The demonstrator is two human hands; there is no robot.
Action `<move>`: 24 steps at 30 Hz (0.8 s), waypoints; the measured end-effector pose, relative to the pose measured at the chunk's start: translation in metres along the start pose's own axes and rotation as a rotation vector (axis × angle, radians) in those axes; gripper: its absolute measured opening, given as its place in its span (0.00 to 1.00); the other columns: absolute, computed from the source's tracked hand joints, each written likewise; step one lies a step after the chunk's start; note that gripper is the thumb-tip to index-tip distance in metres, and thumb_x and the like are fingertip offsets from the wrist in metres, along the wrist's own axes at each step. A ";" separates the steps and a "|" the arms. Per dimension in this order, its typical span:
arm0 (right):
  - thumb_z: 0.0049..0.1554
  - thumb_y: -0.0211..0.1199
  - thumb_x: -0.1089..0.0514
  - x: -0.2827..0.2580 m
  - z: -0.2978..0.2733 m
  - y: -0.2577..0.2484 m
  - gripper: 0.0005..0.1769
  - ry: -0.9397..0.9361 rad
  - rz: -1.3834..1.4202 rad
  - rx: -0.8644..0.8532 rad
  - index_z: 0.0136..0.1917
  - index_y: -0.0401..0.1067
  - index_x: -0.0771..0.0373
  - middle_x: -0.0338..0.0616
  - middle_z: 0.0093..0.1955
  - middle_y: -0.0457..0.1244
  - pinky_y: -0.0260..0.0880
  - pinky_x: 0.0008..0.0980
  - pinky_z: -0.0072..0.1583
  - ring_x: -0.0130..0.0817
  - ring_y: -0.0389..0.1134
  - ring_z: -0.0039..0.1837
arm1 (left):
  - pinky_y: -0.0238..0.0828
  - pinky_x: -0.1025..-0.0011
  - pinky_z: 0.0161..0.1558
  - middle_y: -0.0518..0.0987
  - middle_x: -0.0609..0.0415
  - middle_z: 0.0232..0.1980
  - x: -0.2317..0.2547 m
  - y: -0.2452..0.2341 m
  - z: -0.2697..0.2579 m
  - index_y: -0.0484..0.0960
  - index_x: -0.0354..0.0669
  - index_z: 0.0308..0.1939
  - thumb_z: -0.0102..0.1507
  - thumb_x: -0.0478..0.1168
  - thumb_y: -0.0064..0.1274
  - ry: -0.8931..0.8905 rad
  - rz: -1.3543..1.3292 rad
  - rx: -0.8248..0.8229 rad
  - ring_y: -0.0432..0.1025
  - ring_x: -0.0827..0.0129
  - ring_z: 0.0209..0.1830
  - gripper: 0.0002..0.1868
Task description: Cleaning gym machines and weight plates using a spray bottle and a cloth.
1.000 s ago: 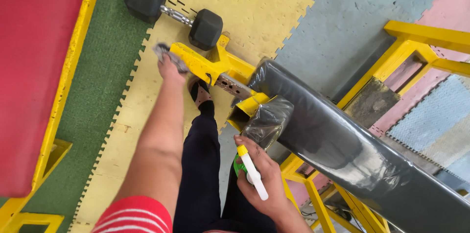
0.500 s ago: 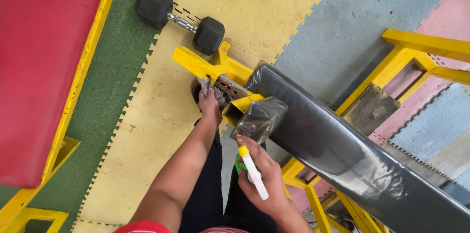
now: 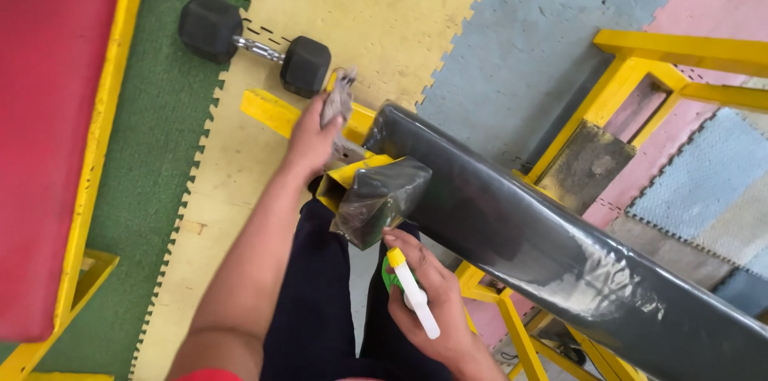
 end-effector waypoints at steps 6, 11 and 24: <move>0.45 0.58 0.75 0.028 0.002 -0.015 0.39 0.034 -0.025 0.030 0.71 0.65 0.64 0.57 0.71 0.63 0.66 0.38 0.70 0.54 0.67 0.73 | 0.64 0.55 0.63 0.73 0.50 0.70 -0.004 0.021 0.099 0.73 0.55 0.69 0.64 0.48 0.54 0.343 0.808 -0.181 0.68 0.48 0.66 0.28; 0.44 0.58 0.75 0.042 0.013 -0.028 0.38 0.062 -0.084 0.136 0.69 0.67 0.65 0.56 0.71 0.64 0.68 0.35 0.67 0.53 0.69 0.72 | 0.52 0.39 0.73 0.71 0.50 0.76 -0.031 0.038 0.111 0.74 0.59 0.72 0.71 0.73 0.35 -0.341 1.260 -0.504 0.65 0.50 0.74 0.36; 0.42 0.58 0.74 0.013 0.022 -0.021 0.38 0.002 -0.190 0.110 0.68 0.68 0.64 0.54 0.70 0.65 0.69 0.36 0.66 0.52 0.70 0.68 | 0.68 0.54 0.68 0.79 0.57 0.68 -0.032 0.014 0.060 0.79 0.68 0.67 0.67 0.48 0.49 0.190 1.381 -0.715 0.73 0.56 0.68 0.23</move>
Point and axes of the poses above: each hand's wrist, its own z-axis towards the middle knuckle, its own y-axis out of the palm, x = y × z, the point moved 5 cm from there along z, towards the middle knuckle
